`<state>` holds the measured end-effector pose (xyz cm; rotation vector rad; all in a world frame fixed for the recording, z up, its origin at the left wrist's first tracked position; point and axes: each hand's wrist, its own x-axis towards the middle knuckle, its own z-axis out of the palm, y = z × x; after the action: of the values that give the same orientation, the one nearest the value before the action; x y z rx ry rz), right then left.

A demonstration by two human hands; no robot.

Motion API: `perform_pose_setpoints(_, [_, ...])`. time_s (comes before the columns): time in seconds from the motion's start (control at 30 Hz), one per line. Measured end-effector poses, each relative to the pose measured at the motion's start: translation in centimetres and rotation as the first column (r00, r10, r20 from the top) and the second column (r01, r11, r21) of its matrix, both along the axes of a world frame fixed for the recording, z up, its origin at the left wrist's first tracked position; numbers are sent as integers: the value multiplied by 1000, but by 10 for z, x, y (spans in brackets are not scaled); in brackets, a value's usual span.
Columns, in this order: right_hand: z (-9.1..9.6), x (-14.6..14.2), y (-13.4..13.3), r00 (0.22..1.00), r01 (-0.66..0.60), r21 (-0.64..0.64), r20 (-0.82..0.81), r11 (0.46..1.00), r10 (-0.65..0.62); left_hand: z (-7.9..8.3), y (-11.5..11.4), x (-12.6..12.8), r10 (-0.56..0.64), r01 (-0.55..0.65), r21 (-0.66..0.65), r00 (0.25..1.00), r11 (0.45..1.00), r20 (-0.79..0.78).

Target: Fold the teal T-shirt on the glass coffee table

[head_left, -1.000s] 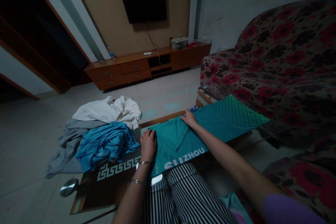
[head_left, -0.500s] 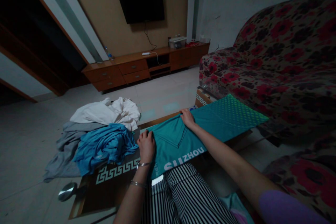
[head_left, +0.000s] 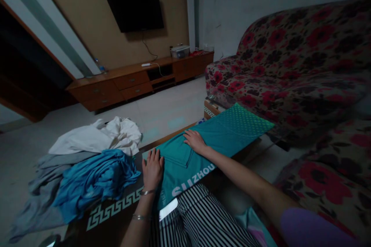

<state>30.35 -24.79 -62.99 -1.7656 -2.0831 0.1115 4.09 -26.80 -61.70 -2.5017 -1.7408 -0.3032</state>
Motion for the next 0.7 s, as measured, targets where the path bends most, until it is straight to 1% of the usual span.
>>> perform_pose_setpoints(0.07, [-5,19,-4,999,26,8,-44,1000,-26,0,2,1,7,-7,-2,1000,1000,-16])
perform_pose_setpoints(0.13, [-5,47,-11,991,92,47,-98,995,-87,0,4,1,7,-7,-1,1000,1000,-24])
perform_pose_setpoints(0.2, [0,85,-25,970,212,76,-139,974,-200,-2,6,0,8,-8,-4,1000,1000,-27])
perform_pose_setpoints(0.27, [8,133,-45,925,361,91,-159,928,-344,-6,8,-3,-3,2,-12,1000,1000,-24])
perform_pose_setpoints(0.33, [18,185,-71,850,516,105,-184,850,-493,-6,12,-4,5,-5,-31,1000,1000,-9])
perform_pose_setpoints(0.37, [22,212,-85,796,598,112,-197,794,-572,-5,17,-4,30,-29,-29,1000,999,7])
perform_pose_setpoints(0.4, [26,238,-98,723,687,116,-206,717,-659,-2,23,-1,58,-58,-13,998,998,26])
perform_pose_setpoints(0.43, [29,262,-111,628,777,111,-203,620,-751,3,30,5,82,-83,20,995,996,48])
perform_pose_setpoints(0.47, [31,284,-122,523,852,88,-181,516,-833,10,39,15,90,-95,66,993,993,74])
perform_pose_setpoints(0.5, [31,304,-130,425,905,54,-144,421,-894,17,50,29,73,-83,110,993,990,96])
perform_pose_setpoints(0.53, [31,322,-136,350,936,14,-101,351,-931,26,61,48,32,-46,134,994,990,109])
perform_pose_setpoints(0.57, [29,337,-140,316,948,-29,-57,318,-947,34,72,71,-18,3,128,993,992,114])
perform_pose_setpoints(0.6, [26,350,-142,320,945,-68,-21,320,-947,41,82,99,-66,55,93,991,994,116])
perform_pose_setpoints(0.67, [20,369,-141,370,924,-111,26,365,-929,52,100,163,-157,162,-33,981,986,115])
perform_pose_setpoints(0.7, [15,376,-139,392,915,-116,35,386,-919,56,106,198,-203,215,-102,972,971,117])
